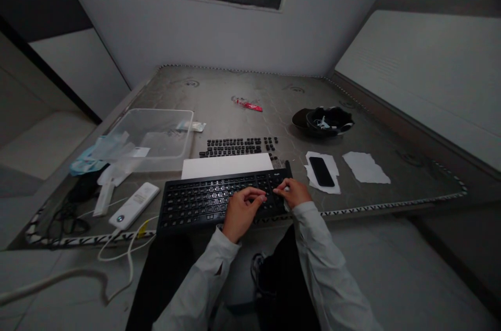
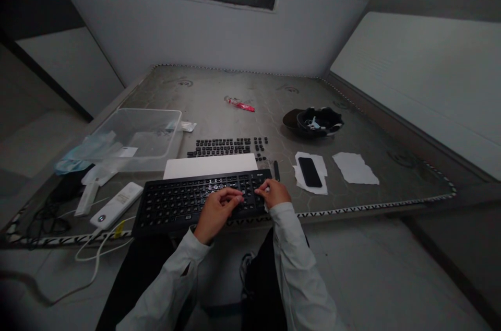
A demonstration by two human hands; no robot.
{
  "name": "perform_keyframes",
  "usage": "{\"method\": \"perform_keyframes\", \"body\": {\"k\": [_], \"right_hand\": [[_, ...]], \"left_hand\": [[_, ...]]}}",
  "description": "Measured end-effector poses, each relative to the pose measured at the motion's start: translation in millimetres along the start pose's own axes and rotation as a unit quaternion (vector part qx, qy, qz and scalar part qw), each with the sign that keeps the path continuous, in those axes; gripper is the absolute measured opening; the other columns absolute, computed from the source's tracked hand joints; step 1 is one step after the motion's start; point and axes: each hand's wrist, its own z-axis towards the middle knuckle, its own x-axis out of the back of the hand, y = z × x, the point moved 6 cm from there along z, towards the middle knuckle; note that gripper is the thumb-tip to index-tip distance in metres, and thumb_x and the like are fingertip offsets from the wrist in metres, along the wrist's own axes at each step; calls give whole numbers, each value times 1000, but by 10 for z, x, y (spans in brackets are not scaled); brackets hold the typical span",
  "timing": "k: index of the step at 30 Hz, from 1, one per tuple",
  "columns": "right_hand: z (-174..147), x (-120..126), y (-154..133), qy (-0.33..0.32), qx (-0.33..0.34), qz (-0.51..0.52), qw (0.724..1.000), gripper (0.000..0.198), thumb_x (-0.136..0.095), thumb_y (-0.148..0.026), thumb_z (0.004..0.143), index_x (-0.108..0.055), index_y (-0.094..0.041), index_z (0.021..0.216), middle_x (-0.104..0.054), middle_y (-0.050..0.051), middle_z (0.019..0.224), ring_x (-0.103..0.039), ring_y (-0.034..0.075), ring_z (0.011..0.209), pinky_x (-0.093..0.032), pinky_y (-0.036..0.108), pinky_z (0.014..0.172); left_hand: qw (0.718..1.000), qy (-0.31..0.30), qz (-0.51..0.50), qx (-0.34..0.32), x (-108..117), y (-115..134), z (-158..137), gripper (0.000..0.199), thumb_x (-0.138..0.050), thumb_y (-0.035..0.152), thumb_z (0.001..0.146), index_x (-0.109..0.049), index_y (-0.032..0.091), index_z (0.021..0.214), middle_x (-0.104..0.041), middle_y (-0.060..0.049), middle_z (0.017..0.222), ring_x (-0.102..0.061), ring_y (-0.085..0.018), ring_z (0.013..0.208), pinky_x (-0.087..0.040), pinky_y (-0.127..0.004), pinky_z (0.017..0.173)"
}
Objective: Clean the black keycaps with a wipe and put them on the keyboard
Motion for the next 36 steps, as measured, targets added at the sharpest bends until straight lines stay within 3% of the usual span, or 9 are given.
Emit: {"method": "perform_keyframes", "body": {"k": [6,9,13,17,21,24,27,31,36], "right_hand": [[-68,30,-88,21,21,13,999,19,-66,-38,66,-59,-21,62,-61,0,71,-57,17,69,-42,29,67],[-139,175,-95,80,4,94,992,22,-63,-43,69,-62,-21,70,-61,1,72,-57,18,71,-43,31,70],[-235,400,-50,172,-48,299,938,40,-64,-46,69,-58,-19,98,-62,4,83,-58,18,77,-47,31,69],[-278,335,-324,86,-31,468,879,68,-74,-38,61,-43,-24,120,-62,5,98,-60,18,81,-50,30,70],[-336,172,-676,11,-15,529,848,78,-74,-36,62,-34,-28,128,-60,7,109,-61,19,85,-52,33,74],[-356,102,-808,-15,1,548,836,86,-75,-34,60,-28,-32,132,-55,8,118,-60,21,94,-50,37,82],[-364,6,-811,-67,-25,569,819,92,-76,-32,58,-25,-34,135,-57,7,117,-61,22,95,-51,37,79],[-396,-151,-782,-153,-77,587,792,87,-73,-36,62,-28,-27,135,-67,6,98,-65,22,80,-52,34,67],[-392,-207,-793,-148,-68,583,796,76,-69,-39,67,-34,-27,132,-69,4,92,-66,20,73,-51,30,63]], "left_hand": [[1000,5,5,0,23,19,5,22,-58,34,76,-67,17,86,-71,-5,79,-58,-13,55,-36,-20,44],[1000,6,4,-2,65,26,13,25,-58,37,76,-67,18,87,-70,-6,80,-58,-13,56,-36,-20,43],[1000,13,-9,1,109,11,30,28,-57,40,76,-66,17,89,-70,-7,82,-60,-15,62,-40,-20,45],[999,17,-37,-2,91,33,18,36,-53,42,80,-62,19,105,-68,-8,97,-62,-16,73,-48,-24,61],[999,-11,-42,-20,26,82,-7,39,-58,42,77,-62,17,107,-68,-8,99,-62,-20,85,-49,-28,73],[998,1,-43,-34,53,107,1,34,-56,42,78,-67,14,95,-70,-7,87,-62,-21,80,-49,-30,73],[994,67,-72,-40,178,108,25,35,-53,41,79,-65,13,96,-70,-7,88,-62,-21,82,-48,-29,72],[988,107,-108,-14,268,41,47,35,-51,45,80,-62,15,94,-66,-3,73,-58,-14,60,-44,-21,51],[975,117,-190,-2,255,-10,52,32,-49,45,82,-57,17,95,-62,1,69,-55,-11,55,-43,-19,50]]}}
